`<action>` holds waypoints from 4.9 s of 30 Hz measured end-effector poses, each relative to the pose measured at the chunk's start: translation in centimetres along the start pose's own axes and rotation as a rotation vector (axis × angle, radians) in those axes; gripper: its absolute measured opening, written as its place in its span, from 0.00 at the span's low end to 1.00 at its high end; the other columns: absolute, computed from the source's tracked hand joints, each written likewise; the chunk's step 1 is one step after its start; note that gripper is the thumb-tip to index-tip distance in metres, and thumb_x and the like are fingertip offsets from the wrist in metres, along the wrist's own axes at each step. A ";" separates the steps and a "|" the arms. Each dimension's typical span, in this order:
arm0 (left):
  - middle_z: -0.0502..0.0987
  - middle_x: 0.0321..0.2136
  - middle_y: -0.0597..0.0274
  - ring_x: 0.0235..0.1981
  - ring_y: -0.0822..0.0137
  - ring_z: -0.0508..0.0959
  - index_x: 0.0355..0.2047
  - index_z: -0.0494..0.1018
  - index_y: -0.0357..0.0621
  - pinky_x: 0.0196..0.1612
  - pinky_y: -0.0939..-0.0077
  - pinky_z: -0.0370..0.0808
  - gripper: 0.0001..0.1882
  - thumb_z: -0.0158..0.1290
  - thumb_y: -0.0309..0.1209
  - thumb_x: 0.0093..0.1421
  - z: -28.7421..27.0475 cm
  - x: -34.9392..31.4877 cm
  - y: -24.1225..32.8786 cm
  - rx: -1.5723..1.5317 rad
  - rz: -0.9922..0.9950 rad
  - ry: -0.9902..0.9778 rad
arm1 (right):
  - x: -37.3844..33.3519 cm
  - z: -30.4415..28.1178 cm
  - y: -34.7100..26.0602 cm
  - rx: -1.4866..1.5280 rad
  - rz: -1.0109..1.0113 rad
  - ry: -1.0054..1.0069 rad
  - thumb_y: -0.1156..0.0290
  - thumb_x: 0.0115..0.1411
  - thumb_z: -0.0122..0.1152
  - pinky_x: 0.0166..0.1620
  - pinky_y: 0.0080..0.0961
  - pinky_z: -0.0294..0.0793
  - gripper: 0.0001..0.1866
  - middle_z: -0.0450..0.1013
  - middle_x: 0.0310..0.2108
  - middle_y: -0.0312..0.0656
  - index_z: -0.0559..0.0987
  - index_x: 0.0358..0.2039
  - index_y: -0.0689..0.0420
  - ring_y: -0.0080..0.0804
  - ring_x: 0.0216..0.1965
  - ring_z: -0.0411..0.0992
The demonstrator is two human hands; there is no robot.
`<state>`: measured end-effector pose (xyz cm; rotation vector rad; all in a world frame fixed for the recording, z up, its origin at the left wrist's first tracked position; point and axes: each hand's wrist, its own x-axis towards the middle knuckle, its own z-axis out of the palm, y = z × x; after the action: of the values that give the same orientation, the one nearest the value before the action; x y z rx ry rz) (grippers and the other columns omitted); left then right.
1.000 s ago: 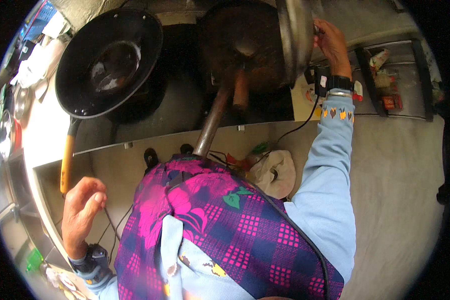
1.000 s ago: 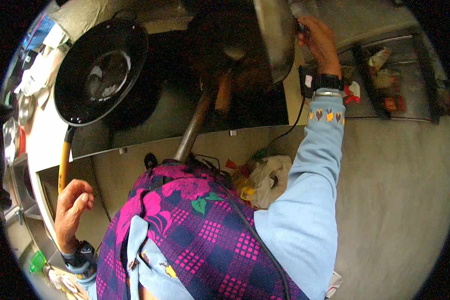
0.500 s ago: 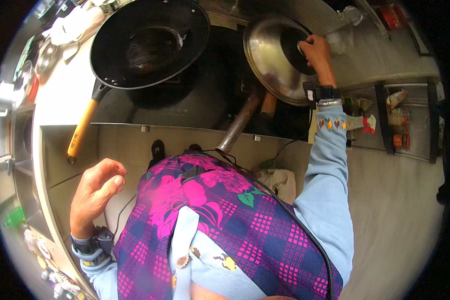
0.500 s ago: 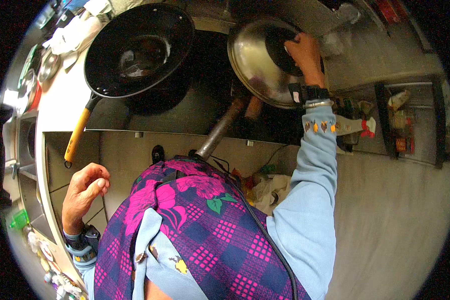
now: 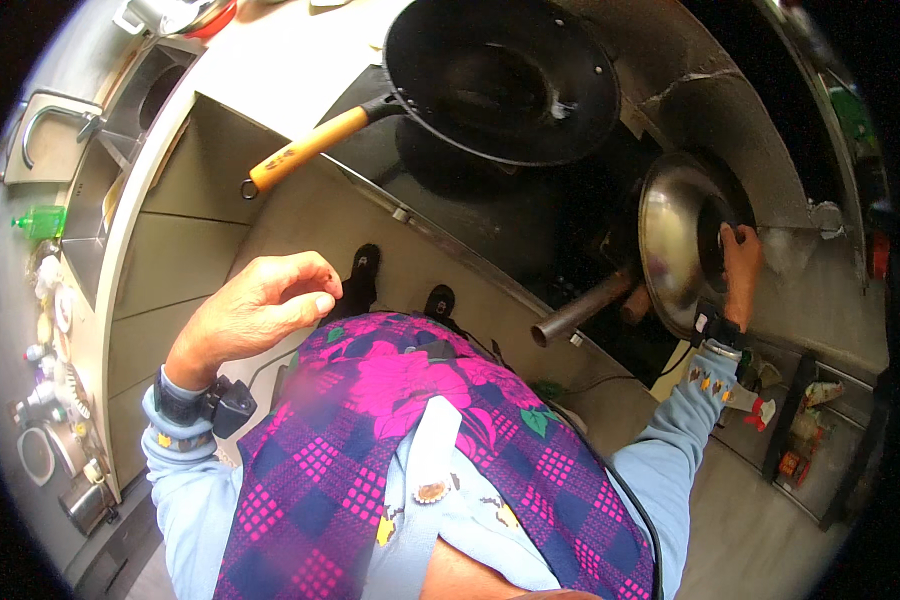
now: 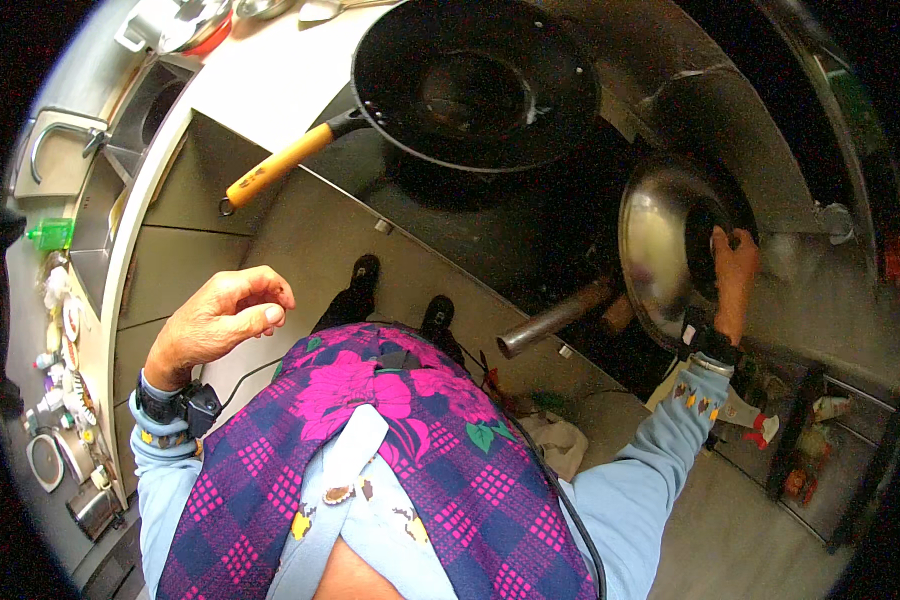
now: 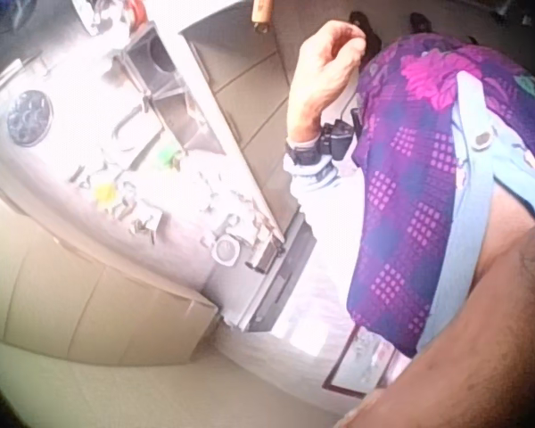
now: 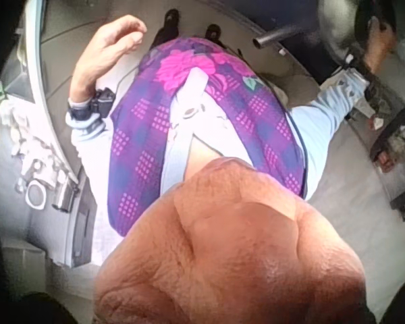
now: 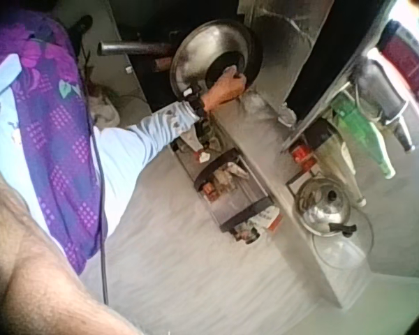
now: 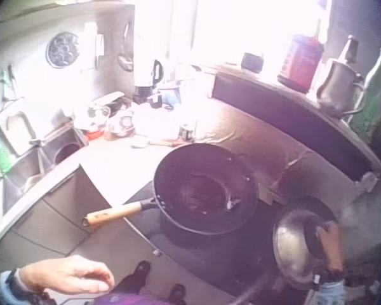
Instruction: The person washes a black frying pan with a scrubber under running water, then places it aside. Next, they wash a white divided tray with a scrubber and rinse it under the tap before setting it on the counter.
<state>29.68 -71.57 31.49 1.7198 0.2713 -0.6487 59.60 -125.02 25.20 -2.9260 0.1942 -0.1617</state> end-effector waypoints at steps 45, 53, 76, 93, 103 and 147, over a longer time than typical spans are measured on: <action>0.72 0.26 0.67 0.26 0.78 0.70 0.37 0.70 0.38 0.32 0.83 0.70 0.07 0.48 0.29 0.63 -31.7 -29.3 -36.0 -0.700 0.084 1.084 | -40.9 17.8 -89.0 0.280 -1.478 -0.728 0.64 0.53 0.64 0.38 0.34 0.72 0.19 0.75 0.35 0.53 0.77 0.43 0.62 0.44 0.33 0.75; 0.72 0.28 0.67 0.27 0.79 0.69 0.38 0.70 0.38 0.32 0.83 0.70 0.08 0.49 0.30 0.63 -45.2 -30.2 -32.9 -0.634 0.039 1.075 | -44.3 29.2 -105.8 0.300 -1.800 -0.858 0.61 0.53 0.61 0.38 0.41 0.71 0.19 0.75 0.31 0.52 0.76 0.40 0.63 0.52 0.36 0.73; 0.72 0.30 0.66 0.31 0.79 0.70 0.42 0.69 0.38 0.37 0.83 0.70 0.10 0.48 0.31 0.65 -58.4 -31.2 -39.3 -0.760 -0.013 0.832 | -58.1 54.1 -115.4 -0.185 -1.699 -0.744 0.73 0.51 0.55 0.42 0.43 0.75 0.13 0.66 0.46 0.60 0.79 0.37 0.63 0.53 0.42 0.74; 0.72 0.28 0.64 0.28 0.77 0.70 0.40 0.70 0.37 0.32 0.83 0.70 0.11 0.48 0.33 0.64 -62.8 -28.9 -44.7 -0.740 0.077 0.679 | -50.8 41.6 -114.0 0.660 -1.328 -0.498 0.74 0.55 0.53 0.33 0.43 0.71 0.05 0.70 0.29 0.53 0.70 0.31 0.60 0.53 0.29 0.71; 0.72 0.27 0.64 0.26 0.78 0.70 0.39 0.71 0.38 0.32 0.83 0.70 0.11 0.48 0.34 0.64 -63.1 -28.2 -45.9 -0.814 0.089 0.653 | -47.9 41.0 -113.6 0.533 -0.963 -0.279 0.71 0.54 0.59 0.42 0.42 0.72 0.13 0.67 0.40 0.58 0.70 0.37 0.66 0.54 0.41 0.69; 0.72 0.27 0.67 0.26 0.79 0.69 0.36 0.70 0.39 0.31 0.84 0.69 0.09 0.49 0.32 0.64 -63.3 -28.6 -44.0 -0.808 0.087 0.761 | -47.2 44.5 -116.4 -0.053 -1.750 0.006 0.74 0.52 0.53 0.30 0.29 0.79 0.05 0.67 0.39 0.49 0.74 0.30 0.59 0.40 0.37 0.72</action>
<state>1.34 4.67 19.23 1.1007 0.8526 0.2171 32.39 3.35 1.80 -2.1604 -2.2520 -0.3594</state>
